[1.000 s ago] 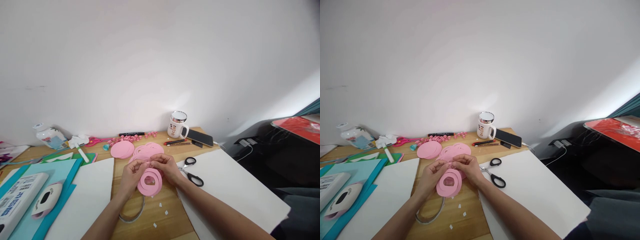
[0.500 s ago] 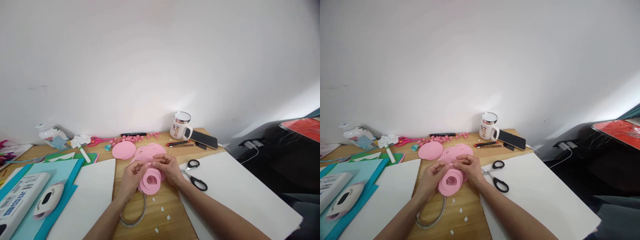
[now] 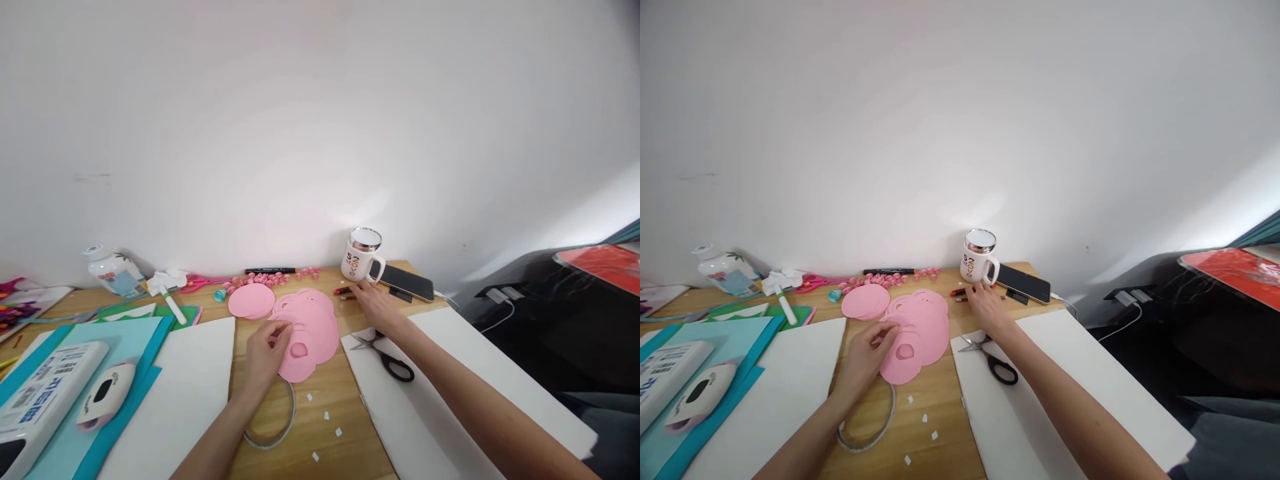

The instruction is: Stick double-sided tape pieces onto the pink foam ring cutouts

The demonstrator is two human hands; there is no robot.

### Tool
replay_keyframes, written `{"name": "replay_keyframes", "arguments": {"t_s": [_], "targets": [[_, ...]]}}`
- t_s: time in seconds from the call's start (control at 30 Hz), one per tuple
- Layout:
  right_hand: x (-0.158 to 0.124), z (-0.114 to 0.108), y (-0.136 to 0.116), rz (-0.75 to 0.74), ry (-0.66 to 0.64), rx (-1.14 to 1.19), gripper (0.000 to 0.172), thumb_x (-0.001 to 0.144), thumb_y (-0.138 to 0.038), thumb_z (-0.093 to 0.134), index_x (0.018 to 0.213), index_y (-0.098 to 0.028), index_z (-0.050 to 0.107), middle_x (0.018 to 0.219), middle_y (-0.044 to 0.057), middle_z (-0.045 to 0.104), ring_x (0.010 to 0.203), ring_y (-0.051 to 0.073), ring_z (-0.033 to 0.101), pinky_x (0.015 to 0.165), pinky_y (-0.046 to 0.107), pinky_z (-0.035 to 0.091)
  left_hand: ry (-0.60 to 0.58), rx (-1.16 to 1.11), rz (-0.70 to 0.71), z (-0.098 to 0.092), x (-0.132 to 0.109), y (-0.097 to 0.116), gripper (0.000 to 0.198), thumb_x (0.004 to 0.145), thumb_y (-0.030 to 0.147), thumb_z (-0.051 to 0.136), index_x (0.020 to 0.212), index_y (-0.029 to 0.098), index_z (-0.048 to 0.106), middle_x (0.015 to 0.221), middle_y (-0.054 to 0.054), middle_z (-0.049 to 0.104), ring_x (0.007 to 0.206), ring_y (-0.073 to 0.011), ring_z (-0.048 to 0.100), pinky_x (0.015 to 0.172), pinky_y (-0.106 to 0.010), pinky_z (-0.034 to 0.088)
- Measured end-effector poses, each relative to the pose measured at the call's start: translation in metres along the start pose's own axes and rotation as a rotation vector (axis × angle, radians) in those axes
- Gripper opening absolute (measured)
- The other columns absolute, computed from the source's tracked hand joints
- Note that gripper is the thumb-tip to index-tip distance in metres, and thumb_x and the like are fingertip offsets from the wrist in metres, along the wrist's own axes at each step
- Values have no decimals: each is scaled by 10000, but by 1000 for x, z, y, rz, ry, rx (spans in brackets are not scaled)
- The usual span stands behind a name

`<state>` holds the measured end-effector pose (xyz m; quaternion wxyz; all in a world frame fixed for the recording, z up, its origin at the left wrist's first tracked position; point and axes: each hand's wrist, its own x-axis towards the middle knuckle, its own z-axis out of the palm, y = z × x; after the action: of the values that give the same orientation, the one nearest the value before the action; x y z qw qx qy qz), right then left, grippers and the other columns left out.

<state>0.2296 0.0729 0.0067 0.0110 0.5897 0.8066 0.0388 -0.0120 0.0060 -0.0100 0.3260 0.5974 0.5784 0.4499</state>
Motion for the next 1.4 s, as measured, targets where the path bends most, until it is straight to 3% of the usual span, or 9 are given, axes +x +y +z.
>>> {"name": "replay_keyframes", "arguments": {"t_s": [0.1, 0.23, 0.37, 0.67, 0.8, 1.0, 1.2, 1.4], "targets": [[-1, 4, 2, -2, -3, -56, 304, 807, -36, 375, 1042, -128, 544, 1009, 159, 565, 964, 257, 533, 735, 296, 391, 19, 41, 52, 1, -1, 0, 211, 748, 308, 537, 794, 155, 676, 810, -66, 711, 676, -182, 636, 616, -288, 496], [4, 8, 13, 22, -52, -26, 264, 841, -120, 386, 1067, -150, 520, 946, 120, 605, 872, 223, 580, 653, 260, 380, 45, 77, 86, 0, -2, 1, 200, 750, 299, 534, 787, 162, 675, 786, -56, 712, 655, -174, 638, 593, -277, 498], [6, 3, 26, 29, -38, -81, 268, 816, -80, 390, 1034, -156, 526, 931, 111, 618, 814, 217, 603, 592, 249, 362, 57, 91, 98, 1, -2, 0, 203, 757, 292, 520, 793, 158, 668, 778, -54, 707, 661, -172, 635, 594, -274, 495], [12, -4, 34, -217, -107, -207, 262, 787, -23, 404, 993, -139, 516, 907, 125, 608, 834, 220, 596, 594, 253, 373, 32, 106, 109, 2, -3, -5, 202, 775, 286, 495, 800, 164, 655, 789, -52, 695, 689, -171, 625, 617, -279, 492], [15, -2, 33, -198, -95, -221, 192, 792, -52, 405, 881, -130, 556, 917, 144, 600, 863, 234, 578, 594, 259, 372, 36, 106, 115, 2, -3, -5, 203, 775, 285, 493, 804, 161, 650, 802, -54, 693, 697, -170, 625, 625, -281, 494], [17, -10, 38, -97, -99, -190, 189, 776, -177, 465, 945, -118, 527, 844, 118, 614, 738, 216, 596, 552, 255, 354, 66, 113, 142, 2, -3, -4, 184, 774, 274, 494, 800, 170, 644, 805, -49, 695, 682, -166, 625, 613, -277, 493], [17, -9, 37, -144, -109, -204, 215, 763, -53, 436, 960, -114, 498, 832, 129, 617, 761, 223, 598, 566, 264, 369, 86, 116, 169, 2, -3, -6, 168, 776, 249, 495, 802, 176, 644, 795, -45, 688, 681, -162, 621, 610, -276, 497], [21, -4, 36, -240, -110, -233, 212, 815, -46, 391, 1009, -82, 469, 824, 166, 612, 808, 242, 583, 583, 278, 394, 68, 153, 248, 3, -4, -5, 149, 792, 230, 486, 806, 182, 626, 825, -45, 668, 752, -168, 619, 660, -288, 501]]}}
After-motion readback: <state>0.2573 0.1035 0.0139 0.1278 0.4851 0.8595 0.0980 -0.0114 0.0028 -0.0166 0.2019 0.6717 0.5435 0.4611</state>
